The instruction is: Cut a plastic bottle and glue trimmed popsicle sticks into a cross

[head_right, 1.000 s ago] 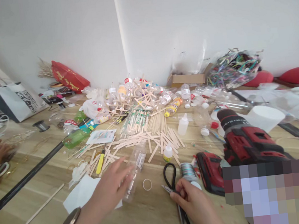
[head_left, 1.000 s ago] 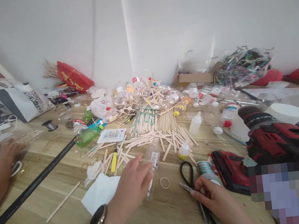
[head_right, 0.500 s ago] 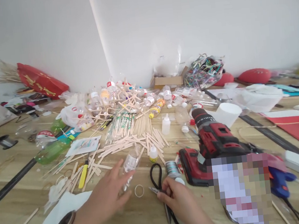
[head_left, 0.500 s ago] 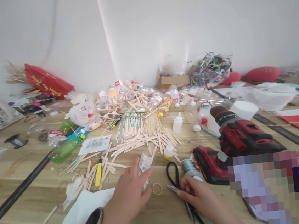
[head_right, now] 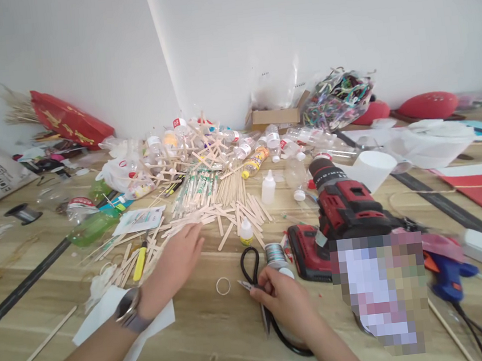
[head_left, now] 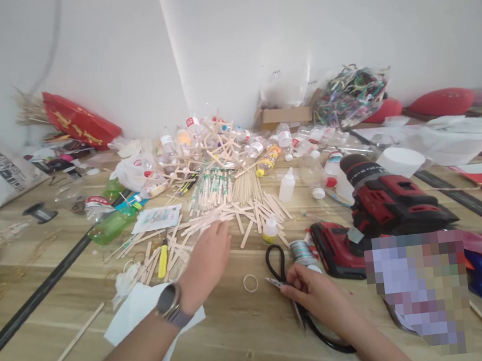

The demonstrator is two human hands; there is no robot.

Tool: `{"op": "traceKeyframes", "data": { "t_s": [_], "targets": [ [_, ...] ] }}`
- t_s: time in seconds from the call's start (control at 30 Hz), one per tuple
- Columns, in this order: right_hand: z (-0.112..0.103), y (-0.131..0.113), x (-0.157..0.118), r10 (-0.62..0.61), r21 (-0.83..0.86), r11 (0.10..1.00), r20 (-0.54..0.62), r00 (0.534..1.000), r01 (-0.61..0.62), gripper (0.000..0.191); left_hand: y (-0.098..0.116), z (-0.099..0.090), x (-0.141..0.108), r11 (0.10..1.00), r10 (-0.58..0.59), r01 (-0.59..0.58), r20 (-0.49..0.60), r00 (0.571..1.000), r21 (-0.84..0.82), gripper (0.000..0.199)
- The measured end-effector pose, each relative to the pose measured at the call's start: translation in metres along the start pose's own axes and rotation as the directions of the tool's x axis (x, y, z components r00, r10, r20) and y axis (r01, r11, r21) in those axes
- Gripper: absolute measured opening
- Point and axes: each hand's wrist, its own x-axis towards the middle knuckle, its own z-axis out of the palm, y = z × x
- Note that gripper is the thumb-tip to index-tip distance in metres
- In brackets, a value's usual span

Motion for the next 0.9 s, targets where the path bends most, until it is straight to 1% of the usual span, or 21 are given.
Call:
{"op": "traceKeyframes", "data": {
  "t_s": [0.1,0.13,0.17,0.2,0.27,0.37,0.47,0.57,0.67,0.73,0.8,0.87,0.9],
  "targets": [
    [-0.001,-0.002,-0.001,0.000,-0.001,1.000,-0.008,1.000,0.000,0.014,0.017,0.011,0.040,1.000,0.024,-0.026,0.086,0.996,0.013,0.025],
    [-0.001,-0.003,-0.001,-0.003,0.001,1.000,-0.012,1.000,0.003,0.014,0.020,0.016,0.053,1.000,0.010,-0.012,0.103,0.995,0.027,0.021],
    [-0.001,-0.003,-0.001,-0.005,0.003,1.000,-0.018,1.000,0.005,0.014,0.022,0.021,0.064,0.999,-0.011,0.006,0.111,0.994,0.042,0.022],
    [-0.001,-0.003,-0.001,-0.007,0.003,1.000,-0.023,1.000,0.007,0.014,0.022,0.026,0.075,0.998,-0.038,0.032,0.112,0.993,0.059,0.033],
    [-0.002,-0.004,-0.001,-0.012,0.004,1.000,-0.027,1.000,0.012,0.014,0.020,0.034,0.090,0.995,-0.072,0.063,0.103,0.992,0.083,0.036],
    [-0.002,-0.004,-0.002,-0.021,0.005,1.000,-0.022,1.000,0.021,0.015,0.016,0.042,0.098,0.989,-0.109,0.099,0.088,0.990,0.107,0.036],
    [-0.002,-0.002,-0.001,-0.033,-0.001,0.999,-0.013,0.999,0.033,0.018,0.012,0.045,0.097,0.989,-0.118,0.112,0.058,0.991,0.101,0.036],
    [-0.002,0.001,0.001,-0.048,-0.004,0.999,0.002,0.999,0.048,0.020,0.007,0.043,0.096,0.990,-0.118,0.117,0.009,0.993,0.077,0.036],
    [-0.002,0.003,0.003,-0.060,-0.004,0.998,0.011,0.998,0.060,0.022,0.009,0.029,0.094,0.992,-0.117,0.120,-0.069,0.991,0.041,0.034],
    [-0.002,0.004,0.004,-0.067,-0.005,0.998,0.013,0.998,0.067,0.025,0.018,0.013,0.086,0.994,-0.108,0.109,-0.134,0.985,0.000,0.025],
    [-0.001,0.006,0.004,-0.074,-0.003,0.997,0.012,0.997,0.074,0.027,0.032,-0.004,0.068,0.995,-0.088,0.080,-0.186,0.979,-0.051,0.032],
    [0.000,0.008,0.004,-0.084,0.007,0.996,0.007,0.996,0.084,0.029,0.048,-0.019,0.036,0.994,-0.054,0.033,-0.197,0.979,-0.108,0.036],
    [0.000,0.009,0.004,-0.095,0.017,0.995,0.004,0.995,0.095,0.029,0.055,-0.025,0.016,0.988,-0.011,-0.017,-0.178,0.984,-0.155,0.037]
  ]
}}
